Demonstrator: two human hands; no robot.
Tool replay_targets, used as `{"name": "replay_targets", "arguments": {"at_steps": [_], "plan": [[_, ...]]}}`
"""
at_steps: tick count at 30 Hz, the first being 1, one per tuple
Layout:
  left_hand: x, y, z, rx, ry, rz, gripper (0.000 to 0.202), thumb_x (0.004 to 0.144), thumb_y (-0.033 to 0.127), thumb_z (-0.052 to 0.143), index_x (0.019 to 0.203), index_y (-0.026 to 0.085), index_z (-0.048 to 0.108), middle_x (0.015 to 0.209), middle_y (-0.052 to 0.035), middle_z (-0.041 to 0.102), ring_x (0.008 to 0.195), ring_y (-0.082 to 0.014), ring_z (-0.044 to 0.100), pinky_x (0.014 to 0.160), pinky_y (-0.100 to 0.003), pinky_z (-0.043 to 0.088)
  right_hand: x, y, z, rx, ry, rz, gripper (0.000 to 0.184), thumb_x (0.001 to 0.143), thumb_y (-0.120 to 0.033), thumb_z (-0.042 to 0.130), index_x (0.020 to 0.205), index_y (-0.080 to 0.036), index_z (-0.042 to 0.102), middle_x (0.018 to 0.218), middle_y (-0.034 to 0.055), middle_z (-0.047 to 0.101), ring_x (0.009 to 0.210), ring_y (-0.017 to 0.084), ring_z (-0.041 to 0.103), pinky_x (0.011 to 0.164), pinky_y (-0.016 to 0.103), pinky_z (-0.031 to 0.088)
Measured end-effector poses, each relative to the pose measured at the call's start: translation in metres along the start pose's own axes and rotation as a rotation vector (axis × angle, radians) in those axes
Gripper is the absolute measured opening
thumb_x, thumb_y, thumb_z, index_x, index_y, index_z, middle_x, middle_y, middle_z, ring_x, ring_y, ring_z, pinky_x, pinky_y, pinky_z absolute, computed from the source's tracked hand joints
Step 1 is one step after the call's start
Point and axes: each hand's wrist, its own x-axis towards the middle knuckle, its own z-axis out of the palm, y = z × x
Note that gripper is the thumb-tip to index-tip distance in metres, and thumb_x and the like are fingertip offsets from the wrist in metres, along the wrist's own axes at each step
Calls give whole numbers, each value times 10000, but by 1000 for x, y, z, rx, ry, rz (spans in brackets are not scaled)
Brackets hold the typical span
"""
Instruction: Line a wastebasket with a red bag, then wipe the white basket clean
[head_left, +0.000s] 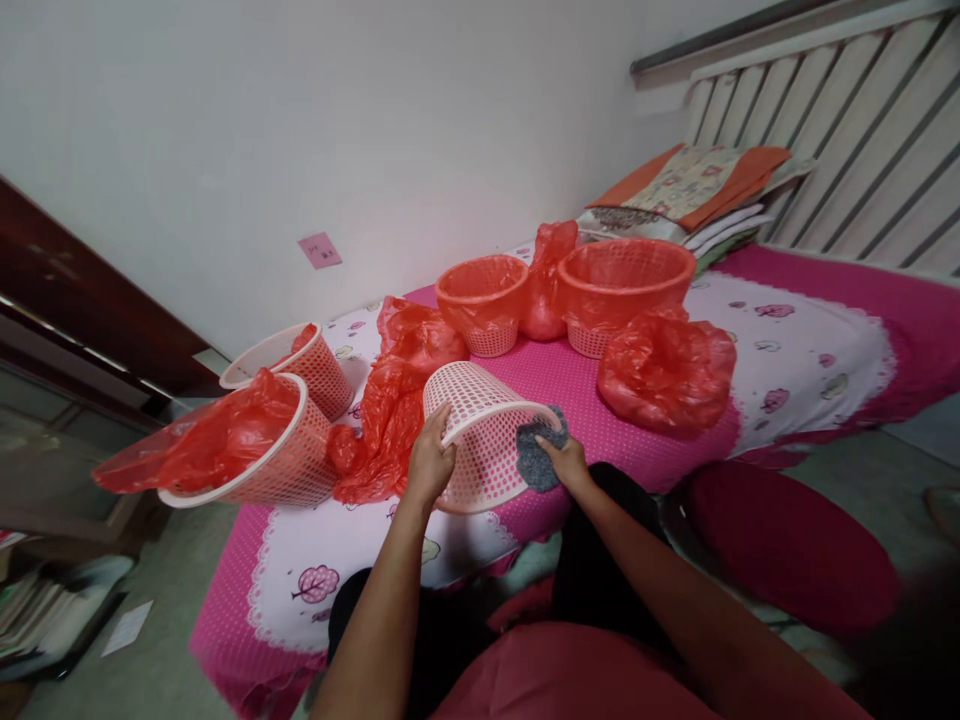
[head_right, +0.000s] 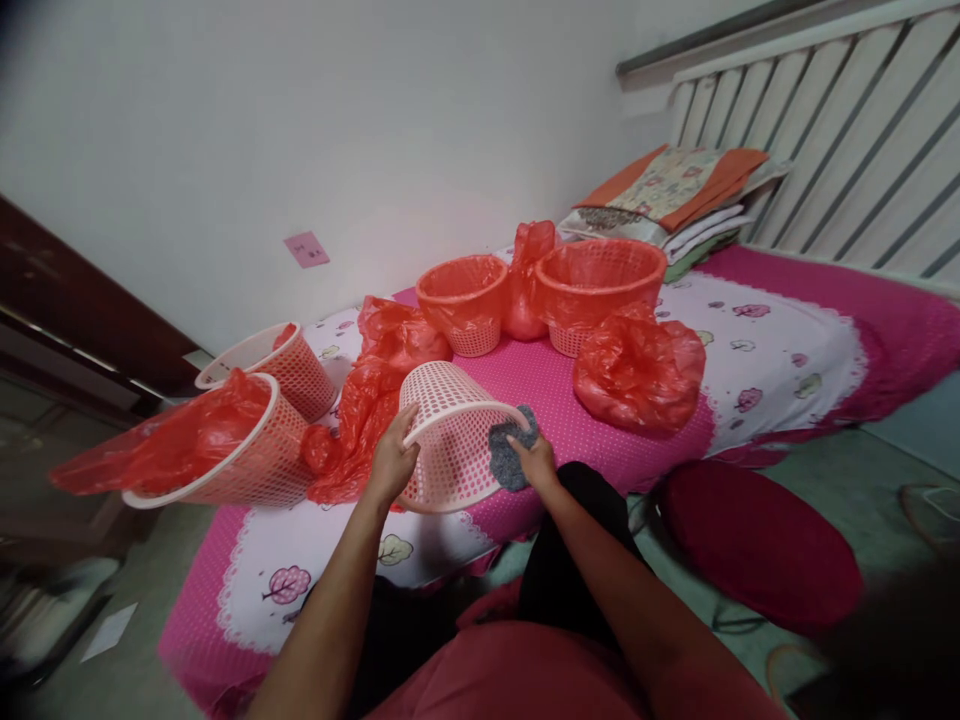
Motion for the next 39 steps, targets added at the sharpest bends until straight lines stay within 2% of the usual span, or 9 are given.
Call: {"name": "replay_targets", "arguments": {"at_steps": [3,6,11,15,19,25,29,33,39], "plan": [[-20,-11,3,-46,27,-68,802,796,26,551,1576,208,505,1652,-131,517,1561,-283,458,1325,-548,318,26,-33,-11,-68,-5,-86,462,825,-552,708,1120,-196,729,990,112,803,883,297,757,800,450,618],[-35,-10,6,-47,2,-109,786,835,80,607,1597,211,466,1666,-154,490,1571,-304,440,1314,-562,325,43,-68,-22,-251,-42,-244,283,840,-463,712,969,-211,722,954,89,738,907,281,690,851,430,563],[-20,25,5,66,-6,111,796,877,96,620,1638,213,415,1718,-160,412,1619,-298,356,1329,-561,301,35,-104,-20,-437,-193,-458,139,916,-328,631,927,-208,699,944,86,665,947,289,612,867,415,512],[7,44,3,160,-105,142,742,839,12,580,1557,198,553,1646,-148,524,1563,-297,457,1297,-546,384,23,-117,-16,-471,-243,-566,248,918,-277,653,1141,-195,726,1047,105,700,1011,310,633,924,451,526],[12,37,1,180,-113,109,749,818,-63,469,1505,194,622,1598,-133,584,1525,-266,512,1279,-528,419,17,-134,-14,-462,-319,-684,424,942,-271,691,1364,-234,673,1226,114,732,1160,327,650,1042,518,516],[-2,23,-3,123,-82,73,766,827,-63,441,1515,223,619,1608,-106,579,1530,-256,506,1294,-539,390,8,-147,0,-396,-409,-723,336,1062,-321,551,1355,-286,711,1304,82,755,1230,293,668,1104,532,500],[-4,21,-4,102,-83,70,799,809,-74,439,1520,244,612,1616,-83,573,1551,-249,478,1304,-545,372,2,-150,6,-290,-307,-657,333,1092,-338,478,1257,-259,757,1221,86,788,1178,278,707,1085,492,527],[0,26,-1,99,-82,79,783,812,-66,448,1515,237,613,1615,-89,571,1546,-253,481,1301,-539,374,-8,-170,19,-248,-225,-674,379,1117,-314,419,1354,-271,711,1312,78,762,1245,256,694,1132,464,514],[1,37,1,61,-72,128,450,928,64,499,1295,181,731,1387,-132,712,1313,-264,659,1147,-479,542,-34,-191,44,-560,-645,-960,620,986,-176,660,1581,-285,522,1556,115,605,1492,302,504,1254,590,374]]}}
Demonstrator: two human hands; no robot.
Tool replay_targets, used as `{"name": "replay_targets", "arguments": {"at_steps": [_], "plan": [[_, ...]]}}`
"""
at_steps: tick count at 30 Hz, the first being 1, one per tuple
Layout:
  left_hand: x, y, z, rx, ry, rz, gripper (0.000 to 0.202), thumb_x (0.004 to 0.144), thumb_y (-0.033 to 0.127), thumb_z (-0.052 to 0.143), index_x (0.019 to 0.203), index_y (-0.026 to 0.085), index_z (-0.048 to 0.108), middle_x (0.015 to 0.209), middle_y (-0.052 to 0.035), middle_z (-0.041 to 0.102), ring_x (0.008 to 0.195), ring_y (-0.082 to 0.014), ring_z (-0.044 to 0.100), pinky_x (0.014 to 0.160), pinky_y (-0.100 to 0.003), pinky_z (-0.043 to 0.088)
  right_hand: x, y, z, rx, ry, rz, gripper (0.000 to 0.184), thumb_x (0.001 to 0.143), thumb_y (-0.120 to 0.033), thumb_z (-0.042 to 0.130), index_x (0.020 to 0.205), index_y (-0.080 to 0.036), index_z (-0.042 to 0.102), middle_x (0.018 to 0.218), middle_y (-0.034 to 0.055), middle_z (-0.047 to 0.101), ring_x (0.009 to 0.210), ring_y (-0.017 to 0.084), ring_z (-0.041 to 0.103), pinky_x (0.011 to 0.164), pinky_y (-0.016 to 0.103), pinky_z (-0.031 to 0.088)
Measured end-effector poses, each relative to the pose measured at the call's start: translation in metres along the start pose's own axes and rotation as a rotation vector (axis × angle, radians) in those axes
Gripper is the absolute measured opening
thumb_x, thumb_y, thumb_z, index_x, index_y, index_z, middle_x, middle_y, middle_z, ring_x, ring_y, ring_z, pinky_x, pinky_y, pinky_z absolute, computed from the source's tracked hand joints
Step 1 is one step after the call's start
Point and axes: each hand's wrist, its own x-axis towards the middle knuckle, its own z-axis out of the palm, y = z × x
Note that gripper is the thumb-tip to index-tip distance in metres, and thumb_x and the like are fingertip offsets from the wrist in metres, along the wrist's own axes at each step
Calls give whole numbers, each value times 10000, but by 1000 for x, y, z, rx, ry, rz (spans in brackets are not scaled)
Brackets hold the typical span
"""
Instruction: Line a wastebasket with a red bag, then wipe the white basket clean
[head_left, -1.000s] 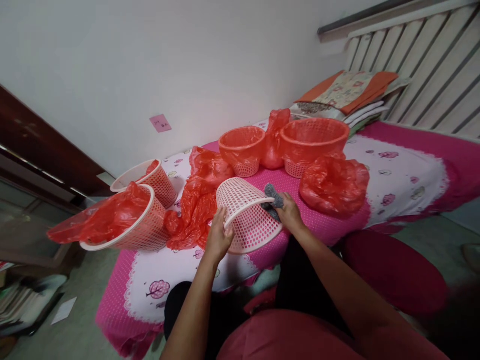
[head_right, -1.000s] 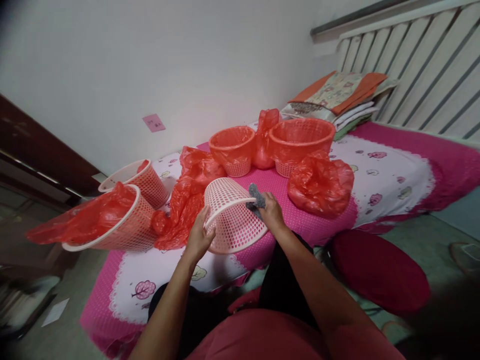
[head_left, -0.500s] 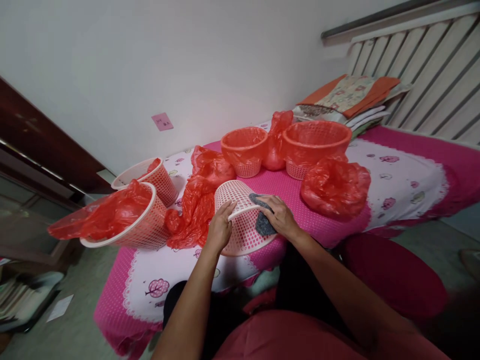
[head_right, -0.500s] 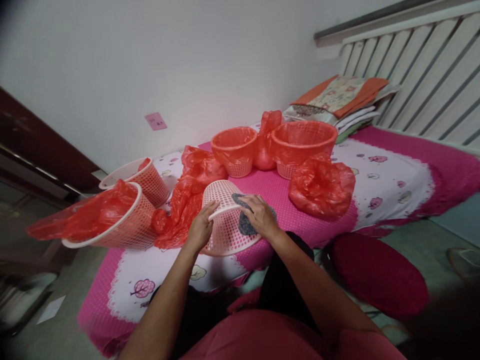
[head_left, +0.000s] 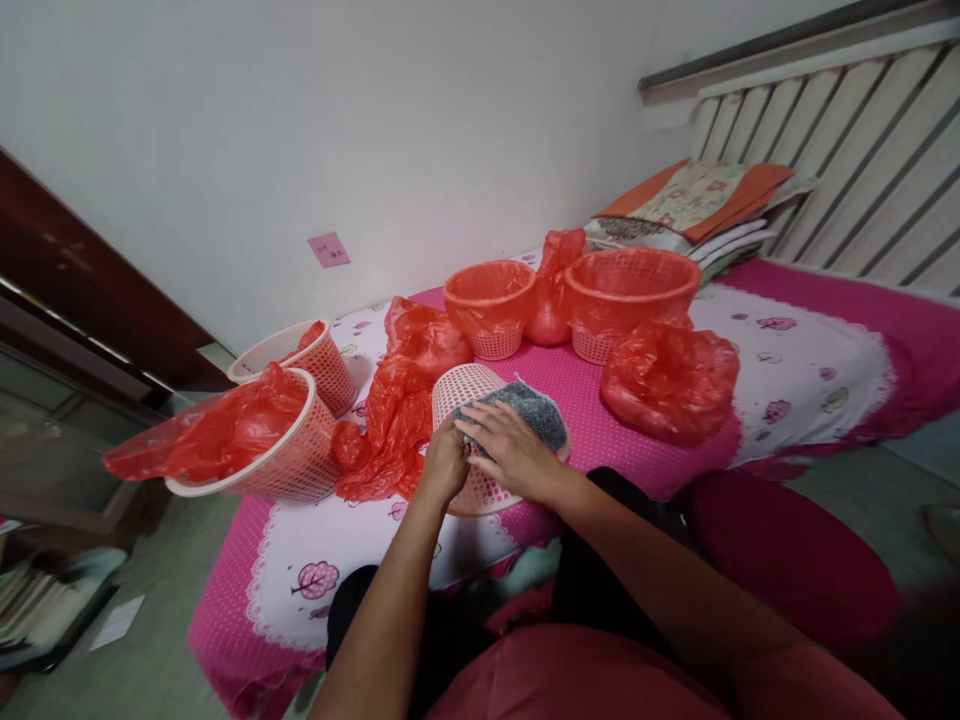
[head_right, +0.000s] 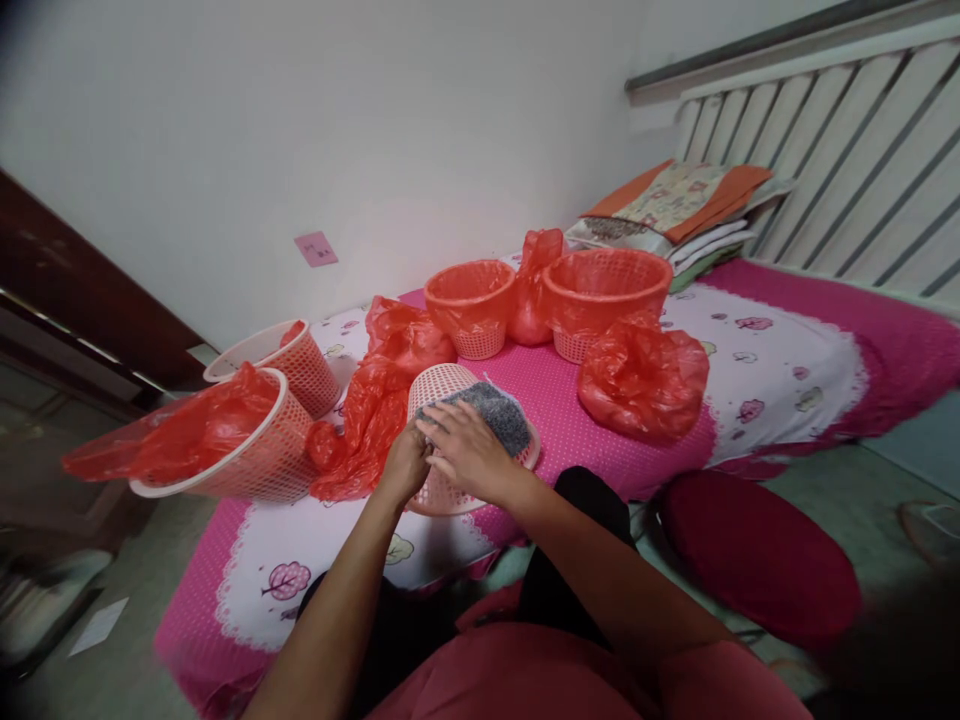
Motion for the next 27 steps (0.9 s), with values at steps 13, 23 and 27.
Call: {"name": "replay_targets", "arguments": {"at_steps": [13,23,27], "plan": [[10,18,6,6,-41,113,425,975,81,471,1270,204,751,1425,-126,682,1363,-245,610,1191,-467,490,9,25,-9,-283,-53,91,439,982,-36,524,1363,-209,656,1206,133,721,1085,314,606,912,459,479],[10,22,8,40,-62,103,492,945,56,462,1341,198,717,1440,-129,664,1407,-254,576,1234,-475,452,-9,42,-11,-270,10,103,426,957,-31,522,1337,-176,648,1240,132,720,1096,318,603,936,453,455],[11,19,10,60,-74,98,590,904,14,455,1408,220,683,1517,-108,634,1458,-253,548,1269,-510,416,-16,53,-10,-283,55,135,350,946,-24,538,1229,-174,681,1185,131,730,1053,316,601,928,448,464]]}}
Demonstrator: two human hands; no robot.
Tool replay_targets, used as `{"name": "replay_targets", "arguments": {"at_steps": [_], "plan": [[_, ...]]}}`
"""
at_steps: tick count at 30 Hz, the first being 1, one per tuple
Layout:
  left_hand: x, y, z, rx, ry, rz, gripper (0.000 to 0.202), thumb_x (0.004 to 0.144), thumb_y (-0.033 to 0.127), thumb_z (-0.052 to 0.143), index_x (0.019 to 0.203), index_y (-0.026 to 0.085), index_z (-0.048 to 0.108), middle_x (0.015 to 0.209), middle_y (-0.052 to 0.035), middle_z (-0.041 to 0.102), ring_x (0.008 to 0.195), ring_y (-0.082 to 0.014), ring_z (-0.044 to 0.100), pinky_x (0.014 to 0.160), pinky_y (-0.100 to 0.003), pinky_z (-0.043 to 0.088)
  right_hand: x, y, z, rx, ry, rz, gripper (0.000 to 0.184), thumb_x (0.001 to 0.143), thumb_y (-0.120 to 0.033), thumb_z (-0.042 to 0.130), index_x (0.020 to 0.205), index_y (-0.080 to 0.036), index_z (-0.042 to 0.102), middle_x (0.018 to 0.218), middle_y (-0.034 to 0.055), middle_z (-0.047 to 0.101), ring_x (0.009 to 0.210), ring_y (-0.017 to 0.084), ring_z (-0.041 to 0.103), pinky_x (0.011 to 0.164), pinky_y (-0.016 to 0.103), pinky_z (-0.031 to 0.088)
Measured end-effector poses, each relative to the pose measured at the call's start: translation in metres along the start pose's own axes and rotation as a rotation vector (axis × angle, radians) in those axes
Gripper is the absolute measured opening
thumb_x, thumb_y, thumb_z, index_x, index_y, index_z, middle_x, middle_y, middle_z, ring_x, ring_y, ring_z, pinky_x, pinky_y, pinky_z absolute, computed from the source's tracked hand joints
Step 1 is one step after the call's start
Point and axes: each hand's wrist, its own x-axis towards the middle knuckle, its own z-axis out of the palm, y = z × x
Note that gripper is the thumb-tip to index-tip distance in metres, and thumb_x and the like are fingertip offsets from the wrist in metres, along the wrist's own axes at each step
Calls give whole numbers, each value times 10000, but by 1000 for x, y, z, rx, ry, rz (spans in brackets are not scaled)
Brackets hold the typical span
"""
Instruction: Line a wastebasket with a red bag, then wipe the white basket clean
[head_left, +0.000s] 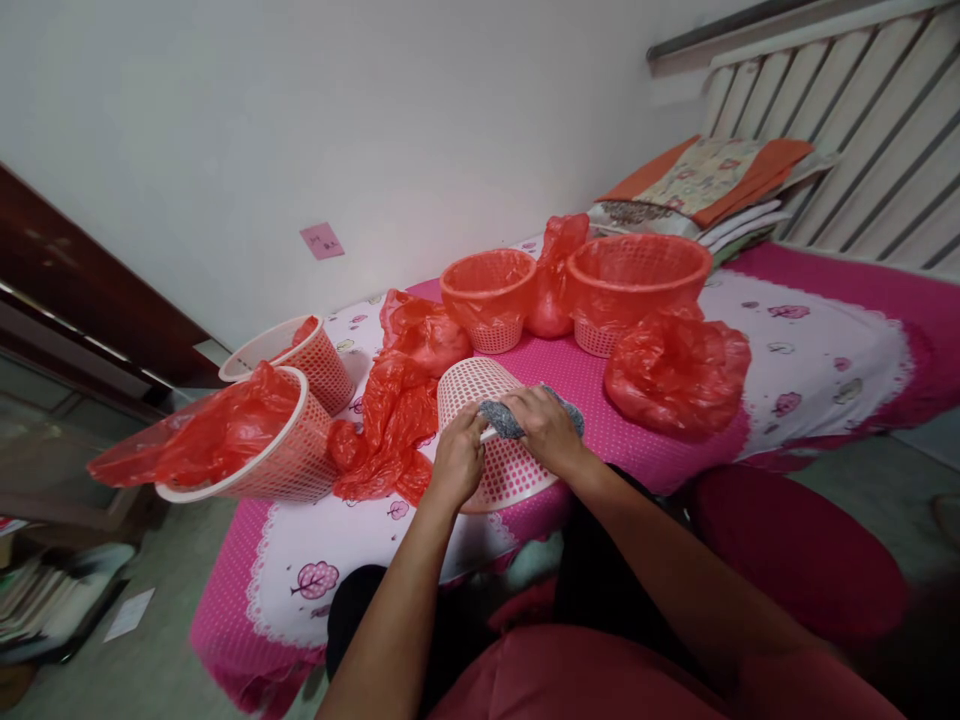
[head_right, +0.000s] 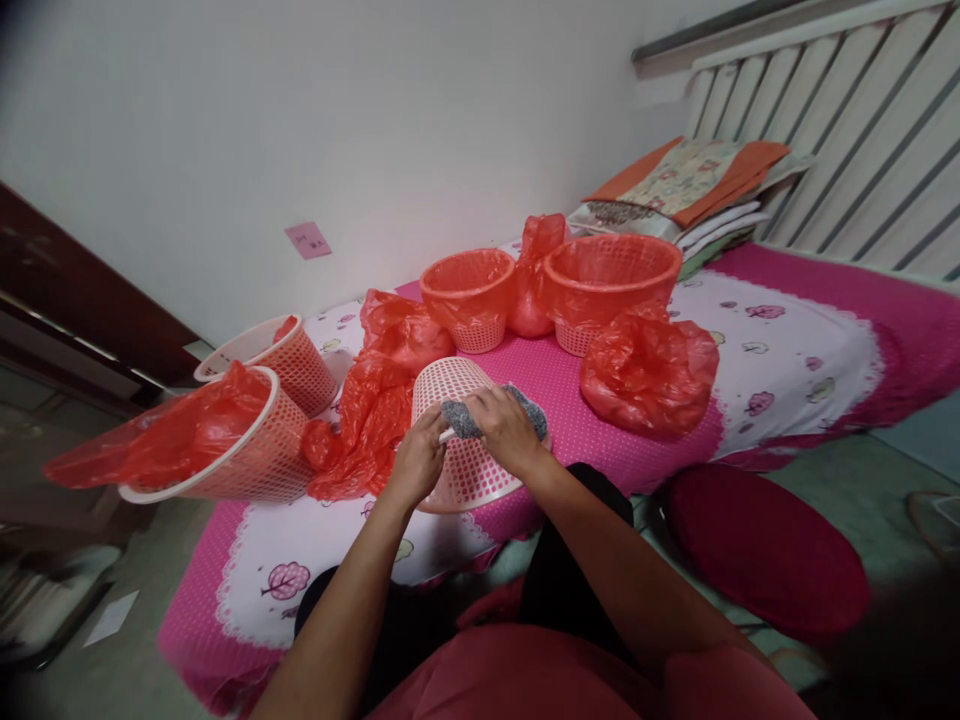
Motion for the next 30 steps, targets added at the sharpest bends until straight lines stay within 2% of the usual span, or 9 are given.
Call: {"name": "replay_targets", "arguments": {"at_steps": [6,11,19,23,30], "plan": [[-4,-12,6,50,-5,-56,688,866,-15,453,1511,164,611,1621,-146,556,1527,-280,499,1292,-537,391,-12,22,9,13,68,43,263,968,-67,572,1171,-198,678,1128,115,736,1008,301,613,917,428,487],[-6,-16,5,51,0,-78,696,876,-9,464,1530,186,603,1638,-132,541,1534,-280,496,1289,-530,402,-28,37,15,36,161,130,176,992,-224,652,1163,-189,672,1061,121,738,958,313,615,877,444,501],[-5,-15,6,30,19,-87,732,851,-36,463,1514,233,620,1631,-95,556,1534,-266,499,1296,-537,394,-46,51,28,96,289,244,207,1024,-393,635,1102,-204,669,989,112,724,940,296,638,874,424,526],[-5,-16,6,34,18,-90,721,857,-34,457,1514,215,619,1635,-108,550,1537,-267,496,1293,-535,396,-59,59,39,136,312,366,254,991,-469,641,1026,-220,670,922,97,704,899,291,633,854,427,532],[-6,-18,3,21,13,-105,713,861,-25,461,1516,209,617,1622,-104,565,1533,-264,501,1295,-532,395,-90,71,62,316,311,683,286,856,-492,712,950,-225,667,930,86,717,916,295,682,860,435,555]]}}
